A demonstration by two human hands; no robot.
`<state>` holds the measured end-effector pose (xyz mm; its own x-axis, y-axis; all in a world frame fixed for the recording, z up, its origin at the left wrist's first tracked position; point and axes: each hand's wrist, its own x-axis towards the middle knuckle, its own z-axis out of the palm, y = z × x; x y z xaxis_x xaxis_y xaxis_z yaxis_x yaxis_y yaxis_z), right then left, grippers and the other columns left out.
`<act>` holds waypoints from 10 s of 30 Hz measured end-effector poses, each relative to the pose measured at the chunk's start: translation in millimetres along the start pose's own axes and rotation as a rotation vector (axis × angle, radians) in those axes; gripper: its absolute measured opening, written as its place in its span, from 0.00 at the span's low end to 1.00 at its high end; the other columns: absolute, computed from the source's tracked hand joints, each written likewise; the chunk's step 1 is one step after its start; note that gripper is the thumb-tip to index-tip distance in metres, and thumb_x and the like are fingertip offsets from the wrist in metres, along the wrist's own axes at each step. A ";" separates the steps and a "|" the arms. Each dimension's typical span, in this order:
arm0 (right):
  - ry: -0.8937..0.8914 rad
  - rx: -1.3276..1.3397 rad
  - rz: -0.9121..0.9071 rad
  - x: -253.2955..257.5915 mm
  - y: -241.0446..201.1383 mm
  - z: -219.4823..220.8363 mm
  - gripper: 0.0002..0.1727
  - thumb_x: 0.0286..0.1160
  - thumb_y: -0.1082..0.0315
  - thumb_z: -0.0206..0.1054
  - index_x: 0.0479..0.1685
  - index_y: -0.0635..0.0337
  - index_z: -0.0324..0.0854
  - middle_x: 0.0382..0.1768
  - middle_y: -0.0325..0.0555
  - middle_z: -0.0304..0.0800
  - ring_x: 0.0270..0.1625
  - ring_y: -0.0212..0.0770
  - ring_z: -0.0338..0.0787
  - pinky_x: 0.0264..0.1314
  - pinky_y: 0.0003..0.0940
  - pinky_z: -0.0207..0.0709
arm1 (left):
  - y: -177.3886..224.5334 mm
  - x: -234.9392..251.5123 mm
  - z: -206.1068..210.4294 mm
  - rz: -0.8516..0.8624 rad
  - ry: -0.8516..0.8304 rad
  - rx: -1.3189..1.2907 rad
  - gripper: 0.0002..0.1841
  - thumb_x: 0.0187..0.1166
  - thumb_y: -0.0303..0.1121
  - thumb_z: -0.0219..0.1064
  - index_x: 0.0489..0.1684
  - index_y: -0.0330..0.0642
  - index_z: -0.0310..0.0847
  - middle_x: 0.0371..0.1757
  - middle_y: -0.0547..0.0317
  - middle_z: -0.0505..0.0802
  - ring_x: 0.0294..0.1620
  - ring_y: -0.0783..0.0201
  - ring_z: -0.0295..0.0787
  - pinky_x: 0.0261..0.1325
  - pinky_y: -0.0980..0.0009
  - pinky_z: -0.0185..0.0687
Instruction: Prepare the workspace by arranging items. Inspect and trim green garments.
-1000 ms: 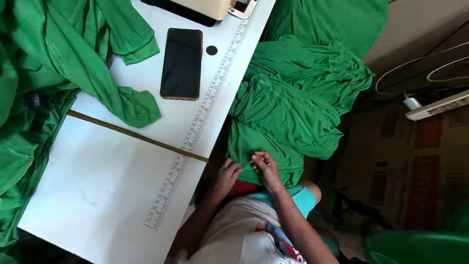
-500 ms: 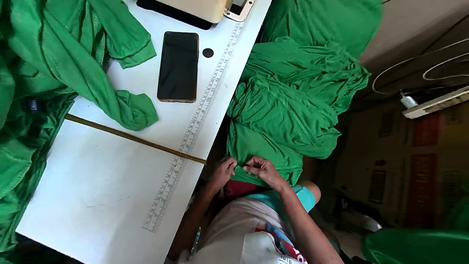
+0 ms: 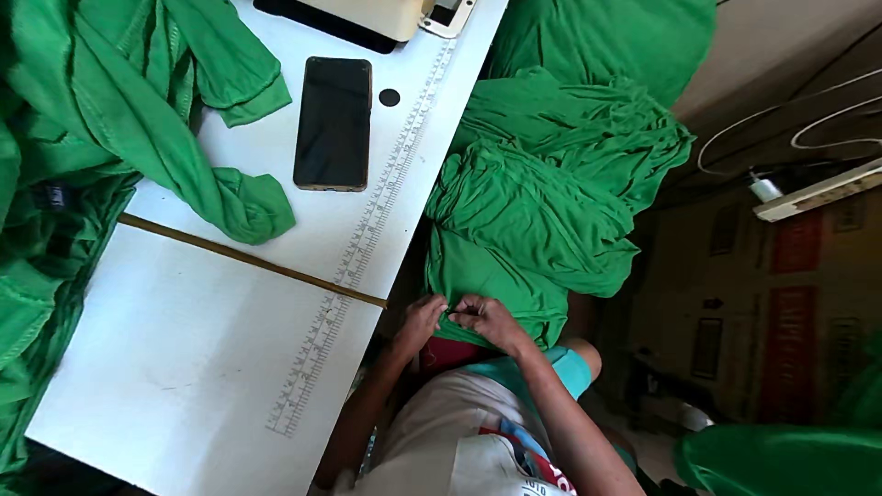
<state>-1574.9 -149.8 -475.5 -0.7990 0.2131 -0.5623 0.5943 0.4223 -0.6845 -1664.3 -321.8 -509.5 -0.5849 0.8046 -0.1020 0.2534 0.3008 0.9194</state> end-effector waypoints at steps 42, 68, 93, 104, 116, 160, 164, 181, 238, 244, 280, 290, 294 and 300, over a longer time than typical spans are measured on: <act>0.534 -0.027 -0.148 -12.4 25.4 -20.5 0.20 0.88 0.57 0.61 0.48 0.69 0.86 0.38 0.57 0.90 0.42 0.50 0.89 0.50 0.53 0.80 | -9.7 19.0 -3.2 -0.111 0.172 -0.225 0.14 0.88 0.29 0.58 0.51 0.23 0.85 0.47 0.42 0.92 0.51 0.62 0.88 0.61 0.65 0.81; 0.736 -0.070 0.243 -62.6 82.6 -32.9 0.18 0.86 0.70 0.58 0.70 0.64 0.79 0.67 0.62 0.86 0.66 0.61 0.89 0.68 0.60 0.80 | 26.9 26.8 29.0 -0.001 0.462 0.256 0.25 0.71 0.23 0.67 0.70 0.27 0.76 0.75 0.31 0.81 0.80 0.33 0.72 0.78 0.32 0.61; 1.012 0.028 0.022 -83.2 102.5 -56.5 0.18 0.87 0.63 0.61 0.62 0.70 0.81 0.52 0.61 0.91 0.56 0.56 0.93 0.64 0.54 0.83 | 102.6 95.5 109.6 0.278 -0.335 0.374 0.36 0.79 0.37 0.71 0.87 0.36 0.64 0.87 0.43 0.72 0.73 0.48 0.83 0.73 0.52 0.80; 0.906 -0.128 0.354 -103.7 111.4 -65.6 0.25 0.68 0.79 0.68 0.68 0.64 0.80 0.70 0.64 0.81 0.58 0.67 0.90 0.55 0.66 0.83 | 83.3 136.1 73.1 0.263 0.025 0.356 0.15 0.85 0.22 0.58 0.62 0.31 0.87 0.60 0.38 0.93 0.56 0.46 0.94 0.66 0.52 0.86; 0.681 0.122 0.301 -102.6 95.4 -41.1 0.24 0.90 0.50 0.58 0.63 0.64 0.83 0.50 0.63 0.92 0.55 0.61 0.92 0.63 0.64 0.79 | 69.9 131.8 53.4 0.106 -0.095 0.604 0.17 0.84 0.23 0.55 0.66 0.33 0.83 0.72 0.39 0.85 0.76 0.41 0.78 0.79 0.46 0.70; 0.552 0.542 0.069 -23.3 97.5 -26.8 0.19 0.89 0.57 0.60 0.58 0.67 0.75 0.38 0.50 0.83 0.36 0.40 0.84 0.46 0.40 0.80 | 44.5 143.7 83.8 0.054 -0.373 0.051 0.12 0.86 0.33 0.64 0.51 0.33 0.88 0.45 0.52 0.90 0.38 0.69 0.85 0.46 0.71 0.83; 0.547 0.430 0.085 -18.7 98.2 -27.0 0.20 0.89 0.54 0.58 0.58 0.66 0.77 0.41 0.55 0.87 0.43 0.49 0.88 0.55 0.51 0.81 | 41.3 144.4 85.0 0.047 -0.377 0.055 0.12 0.86 0.34 0.63 0.50 0.33 0.88 0.44 0.52 0.91 0.37 0.68 0.85 0.45 0.70 0.83; 0.847 1.351 0.022 -40.1 102.7 -22.7 0.12 0.94 0.61 0.52 0.52 0.61 0.73 0.24 0.37 0.80 0.17 0.26 0.73 0.19 0.19 0.66 | 33.3 96.7 -5.9 -0.137 0.265 0.369 0.22 0.83 0.29 0.65 0.70 0.23 0.74 0.65 0.27 0.84 0.64 0.36 0.84 0.70 0.44 0.77; 0.522 0.221 0.301 -60.6 89.0 -30.0 0.26 0.72 0.64 0.76 0.66 0.67 0.78 0.65 0.64 0.83 0.66 0.61 0.85 0.71 0.60 0.76 | 39.2 92.1 40.2 0.002 0.079 -0.133 0.10 0.84 0.29 0.64 0.48 0.27 0.84 0.39 0.51 0.90 0.33 0.68 0.87 0.40 0.70 0.86; 0.578 0.098 0.287 -67.9 86.6 -27.6 0.16 0.82 0.67 0.63 0.63 0.66 0.84 0.65 0.62 0.85 0.68 0.60 0.86 0.73 0.59 0.75 | 37.3 78.7 11.2 0.062 0.279 0.290 0.24 0.83 0.31 0.66 0.74 0.24 0.71 0.66 0.31 0.85 0.59 0.42 0.87 0.62 0.51 0.83; 0.820 0.640 0.058 -46.8 98.2 -23.8 0.24 0.95 0.57 0.41 0.67 0.68 0.72 0.35 0.47 0.82 0.33 0.39 0.81 0.41 0.39 0.77 | 78.6 131.9 95.4 0.227 -0.490 0.705 0.18 0.86 0.45 0.64 0.60 0.42 0.87 0.69 0.51 0.88 0.81 0.50 0.72 0.86 0.41 0.47; 0.908 0.222 0.135 -69.1 90.7 -29.8 0.20 0.94 0.60 0.48 0.68 0.61 0.78 0.51 0.59 0.91 0.53 0.59 0.92 0.58 0.61 0.81 | 83.1 136.2 91.8 0.009 -0.528 0.007 0.13 0.88 0.32 0.61 0.49 0.28 0.87 0.46 0.50 0.92 0.47 0.68 0.85 0.59 0.68 0.79; 0.978 0.248 0.269 -71.8 92.3 -38.7 0.20 0.94 0.60 0.48 0.70 0.63 0.75 0.52 0.61 0.90 0.55 0.62 0.92 0.60 0.63 0.81 | 89.7 135.0 93.6 -0.046 -0.528 -0.057 0.14 0.88 0.33 0.60 0.44 0.30 0.88 0.41 0.54 0.90 0.44 0.71 0.82 0.56 0.69 0.77; 0.871 0.486 0.020 -76.5 105.1 -45.2 0.20 0.81 0.57 0.68 0.57 0.67 0.84 0.41 0.52 0.88 0.42 0.43 0.86 0.53 0.45 0.80 | 88.7 136.4 99.9 -0.038 -0.543 -0.073 0.14 0.88 0.34 0.61 0.37 0.32 0.86 0.34 0.61 0.86 0.36 0.74 0.77 0.49 0.71 0.75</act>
<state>-1455.5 -81.9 -483.4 -0.4612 0.8705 -0.1719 0.4255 0.0469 -0.9037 -1644.6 -134.1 -479.8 -0.1058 0.9482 -0.2995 0.1742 0.3142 0.9332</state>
